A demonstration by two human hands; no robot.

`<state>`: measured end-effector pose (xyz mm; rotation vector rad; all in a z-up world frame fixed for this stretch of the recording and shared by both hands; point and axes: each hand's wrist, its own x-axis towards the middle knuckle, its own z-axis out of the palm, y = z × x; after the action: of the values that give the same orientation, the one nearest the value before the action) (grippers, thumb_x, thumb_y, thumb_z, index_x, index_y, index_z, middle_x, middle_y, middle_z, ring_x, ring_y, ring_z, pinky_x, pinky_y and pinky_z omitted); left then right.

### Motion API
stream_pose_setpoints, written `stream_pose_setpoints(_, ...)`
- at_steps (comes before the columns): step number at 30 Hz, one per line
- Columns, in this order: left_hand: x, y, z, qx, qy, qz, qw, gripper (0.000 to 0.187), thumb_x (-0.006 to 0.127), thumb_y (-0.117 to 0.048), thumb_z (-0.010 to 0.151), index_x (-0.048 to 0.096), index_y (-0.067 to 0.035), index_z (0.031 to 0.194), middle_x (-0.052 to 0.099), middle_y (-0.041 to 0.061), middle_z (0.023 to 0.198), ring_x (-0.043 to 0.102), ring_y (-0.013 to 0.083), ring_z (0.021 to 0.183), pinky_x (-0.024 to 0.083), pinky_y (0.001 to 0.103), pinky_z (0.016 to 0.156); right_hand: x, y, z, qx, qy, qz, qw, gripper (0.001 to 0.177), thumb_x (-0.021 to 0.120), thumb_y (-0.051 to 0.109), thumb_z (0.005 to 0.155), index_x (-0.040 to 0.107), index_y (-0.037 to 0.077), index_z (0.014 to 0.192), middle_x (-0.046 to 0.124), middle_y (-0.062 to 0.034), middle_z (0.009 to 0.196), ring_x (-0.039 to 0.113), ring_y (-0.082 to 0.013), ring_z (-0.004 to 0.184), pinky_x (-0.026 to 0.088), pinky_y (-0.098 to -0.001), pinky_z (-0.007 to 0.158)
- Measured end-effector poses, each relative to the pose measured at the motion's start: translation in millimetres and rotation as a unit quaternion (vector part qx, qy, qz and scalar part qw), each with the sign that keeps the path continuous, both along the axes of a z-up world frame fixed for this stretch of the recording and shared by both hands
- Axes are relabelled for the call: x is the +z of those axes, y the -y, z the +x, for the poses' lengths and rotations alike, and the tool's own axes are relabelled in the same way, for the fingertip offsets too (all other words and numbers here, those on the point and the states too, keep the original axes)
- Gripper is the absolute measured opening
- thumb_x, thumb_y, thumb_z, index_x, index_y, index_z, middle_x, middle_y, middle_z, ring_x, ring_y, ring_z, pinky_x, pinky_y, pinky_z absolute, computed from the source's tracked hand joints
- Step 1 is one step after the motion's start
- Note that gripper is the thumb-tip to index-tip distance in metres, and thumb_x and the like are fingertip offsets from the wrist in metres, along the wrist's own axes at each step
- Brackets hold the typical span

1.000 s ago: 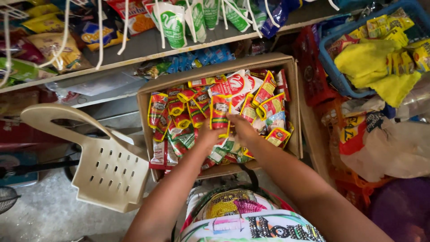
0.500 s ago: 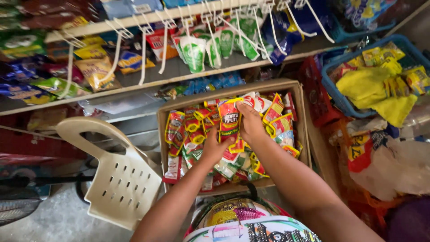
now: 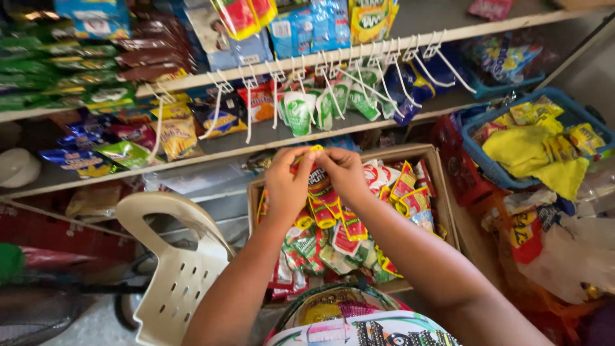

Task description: The person repeatedly picks up small yellow and red packets from a cardboard box and hangs them on white wire hooks attached to a metal shelf. The person handles the packets by hand, moving them from the box to the display rack.

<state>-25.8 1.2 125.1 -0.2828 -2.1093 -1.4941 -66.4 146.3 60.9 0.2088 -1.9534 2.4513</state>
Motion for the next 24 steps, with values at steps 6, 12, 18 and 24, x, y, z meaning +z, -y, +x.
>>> stream_pose_setpoints(6, 72, 29, -13, 0.019, -0.105, -0.050, 0.993, 0.011, 0.073, -0.015, 0.096, 0.074, -0.004, 0.098, 0.068, 0.011, 0.089, 0.068, 0.0272, 0.079, 0.051, 0.036, 0.067, 84, 28, -14, -0.005, -0.137, 0.018, 0.990, 0.019, 0.069, 0.016, 0.101, 0.077, -0.001, 0.101, 0.074, 0.0005, 0.088, 0.061, -0.0039, 0.078, 0.049, -0.0214, 0.069)
stream_pose_setpoints(12, 148, 53, -34, 0.030, -0.244, -0.035, 0.969, 0.010, 0.072, -0.013, 0.100, 0.072, -0.004, 0.096, 0.067, 0.010, 0.088, 0.067, 0.0264, 0.081, 0.052, 0.036, 0.072, 199, 65, -15, -0.008, -0.168, -0.062, 0.984, 0.016, 0.067, 0.015, 0.100, 0.072, 0.000, 0.105, 0.072, -0.0013, 0.088, 0.064, -0.0074, 0.074, 0.054, -0.0267, 0.064)
stream_pose_setpoints(18, 205, 80, -68, 0.057, -0.303, -0.014, 0.951, 0.013, 0.075, -0.013, 0.098, 0.072, -0.001, 0.096, 0.068, 0.012, 0.087, 0.068, 0.0244, 0.078, 0.050, 0.035, 0.071, 249, 84, -53, -0.038, -0.312, -0.042, 0.948, 0.019, 0.072, 0.013, 0.101, 0.073, -0.003, 0.112, 0.073, -0.0016, 0.099, 0.064, -0.0052, 0.089, 0.054, -0.0227, 0.083)
stream_pose_setpoints(24, 235, 91, -97, 0.037, -0.313, 0.051, 0.948, 0.015, 0.078, -0.013, 0.095, 0.073, 0.001, 0.091, 0.072, 0.010, 0.084, 0.066, 0.0168, 0.075, 0.053, 0.031, 0.070, 289, 106, -72, -0.027, -0.342, -0.078, 0.936, 0.021, 0.072, 0.011, 0.100, 0.073, -0.003, 0.116, 0.076, -0.0019, 0.100, 0.066, -0.0055, 0.089, 0.055, -0.0229, 0.082)
